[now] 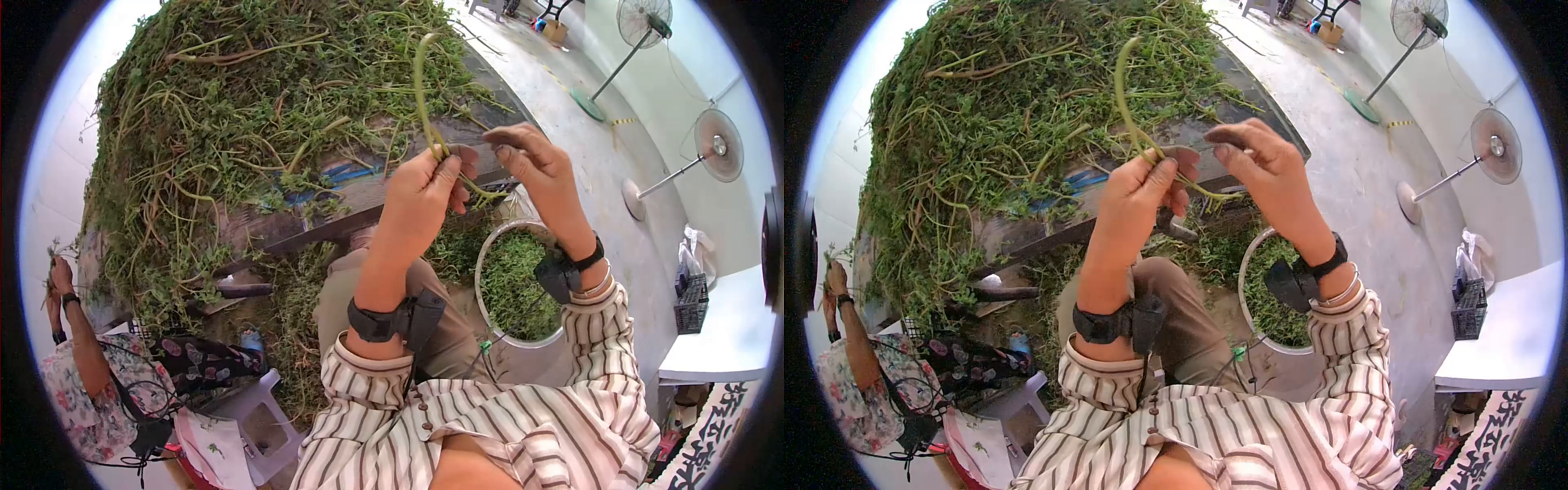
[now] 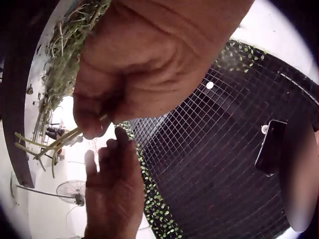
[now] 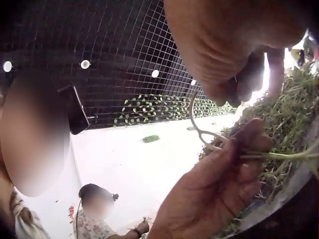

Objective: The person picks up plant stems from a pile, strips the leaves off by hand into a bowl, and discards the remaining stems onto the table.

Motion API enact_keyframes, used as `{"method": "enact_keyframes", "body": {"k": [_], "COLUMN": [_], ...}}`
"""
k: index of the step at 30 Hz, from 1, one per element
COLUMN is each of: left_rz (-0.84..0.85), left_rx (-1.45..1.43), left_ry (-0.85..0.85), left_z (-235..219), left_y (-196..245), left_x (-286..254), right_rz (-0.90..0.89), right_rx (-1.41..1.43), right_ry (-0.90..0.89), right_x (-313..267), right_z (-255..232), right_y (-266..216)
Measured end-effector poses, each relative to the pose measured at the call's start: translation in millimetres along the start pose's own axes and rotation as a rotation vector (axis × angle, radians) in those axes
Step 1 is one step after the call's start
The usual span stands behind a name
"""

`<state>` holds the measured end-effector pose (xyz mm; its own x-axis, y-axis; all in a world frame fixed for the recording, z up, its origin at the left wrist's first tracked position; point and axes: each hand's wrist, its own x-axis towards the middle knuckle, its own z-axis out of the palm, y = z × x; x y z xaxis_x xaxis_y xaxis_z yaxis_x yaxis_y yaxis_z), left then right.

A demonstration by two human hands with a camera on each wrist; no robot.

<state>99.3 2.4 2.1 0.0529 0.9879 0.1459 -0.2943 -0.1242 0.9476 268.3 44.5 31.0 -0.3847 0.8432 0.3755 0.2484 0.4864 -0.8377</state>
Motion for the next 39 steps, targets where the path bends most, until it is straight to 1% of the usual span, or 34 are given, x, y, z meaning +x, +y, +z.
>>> {"method": "enact_keyframes", "body": {"k": [1,2,3,4,6,7,8,9,10,11,12,13,14,16,18,19,20,21,22,23,24,25,26,27,28,29,31,32,34,38,39], "left_rz": [-0.001,-0.002,-0.005,-0.006,-0.011,-0.017,-0.016,-0.016,-0.017,-0.019,0.003,0.026,0.024,0.009,0.032,0.059,0.057,0.016,-0.025,-0.026,0.003,0.031,0.027,0.067,0.108,0.105,0.095,0.090,0.061,0.034,-0.003], "left_rx": [0.043,0.042,0.070,0.100,0.147,0.193,0.194,0.247,0.300,0.300,0.395,0.490,0.488,0.478,0.474,0.477,0.472,0.514,0.557,0.555,0.550,0.544,0.540,0.547,0.555,0.554,0.563,0.566,0.614,0.637,0.642], "left_ry": [-0.029,-0.037,-0.098,-0.158,-0.199,-0.233,-0.232,-0.186,-0.137,-0.132,-0.091,-0.052,-0.050,-0.123,-0.122,-0.129,-0.129,-0.126,-0.121,-0.115,-0.089,-0.065,-0.065,-0.089,-0.114,-0.121,-0.213,-0.218,-0.259,-0.297,-0.337], "left_z": [2.6,5.3,7.7,9.4,8.1,7.1,7.5,8.1,8.5,7.9,7.7,7.7,8.6,11.4,14.2,15.0,13.8,11.4,8.6,6.1,4.1,3.6,4.2,5.7,7.4,10.0,16.8,19.9,25.4,33.3,34.5], "left_y": [-1.7,-3.9,-6.3,-8.2,-9.7,-9.7,-9.1,-7.7,-6.5,-5.0,-3.9,-3.7,-6.0,-14.0,-18.5,-19.4,-18.5,-14.5,-10.6,-7.5,-4.9,-4.5,-6.3,-9.1,-12.2,-15.7,-23.6,-26.6,-30.9,-32.9,-35.2], "left_x": [0.0,-0.1,0.0,0.3,0.3,0.0,-0.3,-0.7,-1.5,-1.8,-1.9,-1.8,-1.2,0.3,3.0,3.5,2.0,-0.7,-2.7,-3.1,-3.6,-4.3,-4.2,-3.6,-2.8,-2.2,-2.5,-3.0,-3.1,-3.7,-3.0], "right_rz": [-0.035,-0.076,-0.073,-0.069,-0.029,-0.031,-0.107,-0.181,-0.182,-0.351,-0.519,-0.519,-0.496,-0.475,-0.475,-0.473,-0.455,-0.436,-0.371,-0.307,-0.190,-0.188,-0.008,0.170,0.215,0.234,0.303,0.307,0.362,0.381,0.405], "right_rx": [-0.049,-0.098,-0.102,-0.054,0.006,0.006,-0.096,-0.196,-0.193,-0.444,-0.694,-0.692,-0.742,-0.791,-0.832,-0.834,-0.926,-1.017,-0.912,-0.804,-0.684,-0.685,-0.378,-0.071,0.000,0.089,0.171,0.175,0.273,0.363,0.393], "right_ry": [0.018,-0.005,0.003,-0.067,-0.186,-0.185,-0.173,-0.163,-0.167,-0.088,-0.004,-0.006,0.014,0.023,0.085,0.080,0.180,0.280,0.310,0.337,0.352,0.345,0.261,0.180,0.069,0.004,-0.071,-0.067,-0.188,-0.187,-0.192], "right_x": [4.1,7.2,9.1,11.4,13.9,14.6,15.7,17.3,18.5,19.6,19.5,17.6,14.5,10.9,8.8,9.4,11.5,13.3,14.2,15.4,12.1,7.5,2.1,-3.7,-8.4,-12.3,-18.2,-19.9,-21.9,-31.1,-34.4], "right_z": [-5.0,-7.0,-6.0,-3.9,1.1,0.6,0.1,-0.3,-2.4,-6.3,-10.1,-12.9,-15.3,-17.4,-20.3,-25.8,-34.7,-44.9,-59.5,-69.6,-70.3,-68.9,-67.8,-66.7,-61.9,-53.6,-39.9,-36.1,-33.0,-38.7,-40.4], "right_y": [-5.2,-12.8,-16.9,-20.1,-27.9,-27.3,-25.6,-23.6,-20.9,-17.6,-15.0,-14.0,-13.8,-12.6,-11.0,-6.9,-0.4,4.9,9.6,13.3,7.0,8.2,11.5,12.7,13.9,15.9,17.5,13.7,4.9,8.0,9.1]}}
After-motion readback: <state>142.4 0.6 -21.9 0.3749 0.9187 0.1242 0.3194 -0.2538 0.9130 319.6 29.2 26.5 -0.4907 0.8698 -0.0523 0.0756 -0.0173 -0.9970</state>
